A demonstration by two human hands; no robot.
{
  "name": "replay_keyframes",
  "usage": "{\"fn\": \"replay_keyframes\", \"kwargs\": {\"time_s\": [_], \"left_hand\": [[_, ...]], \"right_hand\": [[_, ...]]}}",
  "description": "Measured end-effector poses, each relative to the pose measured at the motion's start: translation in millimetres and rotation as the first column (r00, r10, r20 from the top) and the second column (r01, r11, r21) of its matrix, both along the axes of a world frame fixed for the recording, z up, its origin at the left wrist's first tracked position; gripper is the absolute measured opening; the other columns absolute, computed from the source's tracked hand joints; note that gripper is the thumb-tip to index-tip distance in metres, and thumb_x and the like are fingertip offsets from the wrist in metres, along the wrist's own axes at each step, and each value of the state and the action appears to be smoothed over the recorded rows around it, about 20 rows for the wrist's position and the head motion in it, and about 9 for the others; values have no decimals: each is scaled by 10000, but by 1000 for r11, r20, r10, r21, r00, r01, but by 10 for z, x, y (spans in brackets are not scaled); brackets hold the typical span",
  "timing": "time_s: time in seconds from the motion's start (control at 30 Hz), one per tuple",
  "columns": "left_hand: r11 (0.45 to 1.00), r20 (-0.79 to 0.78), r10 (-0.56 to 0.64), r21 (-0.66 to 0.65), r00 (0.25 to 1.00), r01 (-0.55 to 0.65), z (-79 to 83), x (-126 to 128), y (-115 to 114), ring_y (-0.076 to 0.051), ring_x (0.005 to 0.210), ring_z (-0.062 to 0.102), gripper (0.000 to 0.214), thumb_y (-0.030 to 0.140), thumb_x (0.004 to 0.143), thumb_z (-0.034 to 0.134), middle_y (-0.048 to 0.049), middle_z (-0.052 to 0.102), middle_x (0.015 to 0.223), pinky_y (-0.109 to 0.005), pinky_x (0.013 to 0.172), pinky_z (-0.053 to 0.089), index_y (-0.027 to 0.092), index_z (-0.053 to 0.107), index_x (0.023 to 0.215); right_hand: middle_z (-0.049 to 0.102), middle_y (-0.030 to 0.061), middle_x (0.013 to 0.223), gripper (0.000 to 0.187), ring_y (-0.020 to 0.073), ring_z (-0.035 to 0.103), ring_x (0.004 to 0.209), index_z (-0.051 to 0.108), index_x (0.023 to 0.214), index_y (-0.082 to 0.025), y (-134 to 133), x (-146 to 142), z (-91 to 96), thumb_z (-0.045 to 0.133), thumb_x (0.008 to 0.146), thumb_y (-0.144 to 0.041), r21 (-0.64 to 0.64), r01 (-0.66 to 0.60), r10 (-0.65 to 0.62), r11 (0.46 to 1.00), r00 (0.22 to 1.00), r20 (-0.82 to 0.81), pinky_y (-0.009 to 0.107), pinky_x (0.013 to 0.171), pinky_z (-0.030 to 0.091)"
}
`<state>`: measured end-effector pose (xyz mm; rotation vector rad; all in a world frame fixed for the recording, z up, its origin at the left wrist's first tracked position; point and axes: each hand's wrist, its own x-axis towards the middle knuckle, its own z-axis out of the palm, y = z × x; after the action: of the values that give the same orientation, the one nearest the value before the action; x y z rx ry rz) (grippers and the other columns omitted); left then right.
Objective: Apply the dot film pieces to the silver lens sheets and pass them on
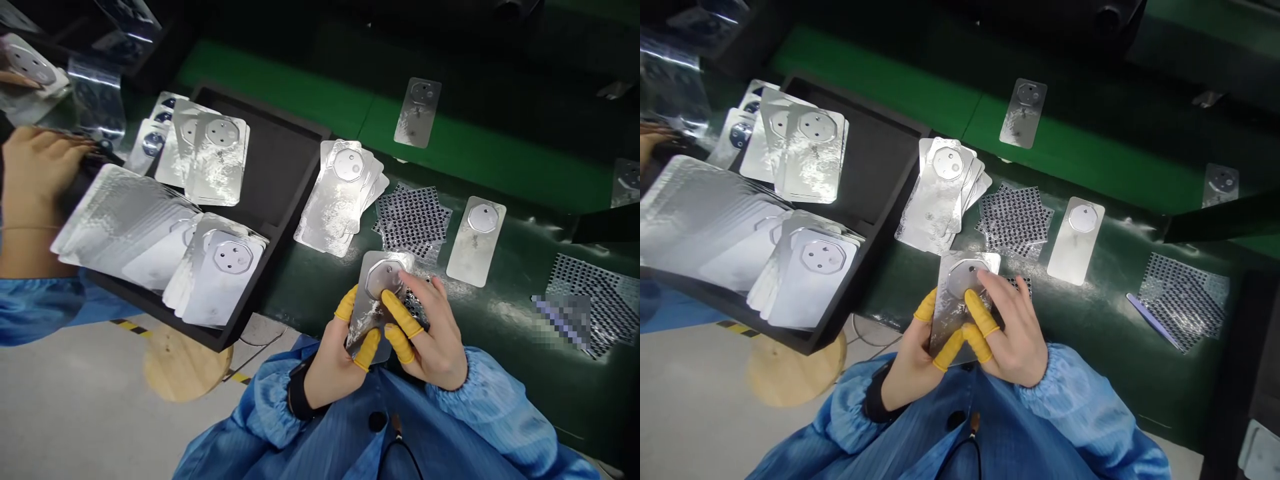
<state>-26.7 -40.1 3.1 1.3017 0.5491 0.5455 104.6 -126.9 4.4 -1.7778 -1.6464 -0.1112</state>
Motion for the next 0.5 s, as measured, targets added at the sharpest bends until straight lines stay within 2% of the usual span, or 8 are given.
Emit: {"fn": "replay_keyframes", "kwargs": {"time_s": [0.27,0.37,0.5], "left_hand": [[978,-105,-11,204,994,32,9,-20,9,-187,1104,649,587,119,901,540,-55,628,1296,-241,909,539,297,376,1435],[965,-120,-10,261,993,41,9,-17,15,-200,1141,632,658,86,879,545,-46,626,1302,-255,916,544,302,325,1460],[966,-205,-11,249,979,63,-28,-32,6,-228,1186,602,713,78,848,569,-67,603,1331,-294,953,532,270,292,1477]], "right_hand": [[560,207,1293,191,298,491,1280,620,1018,-124,26,5,21,463,936,-196,4,32,-32,999,999,17,564,1023,421],[521,195,1359,208,308,421,1345,619,992,-144,42,-61,10,426,959,-214,-42,70,-69,997,997,28,578,1048,384],[481,206,1408,286,297,293,1422,626,1012,-123,53,-189,-60,381,978,-268,-104,120,-117,987,993,30,561,1116,299]]}}
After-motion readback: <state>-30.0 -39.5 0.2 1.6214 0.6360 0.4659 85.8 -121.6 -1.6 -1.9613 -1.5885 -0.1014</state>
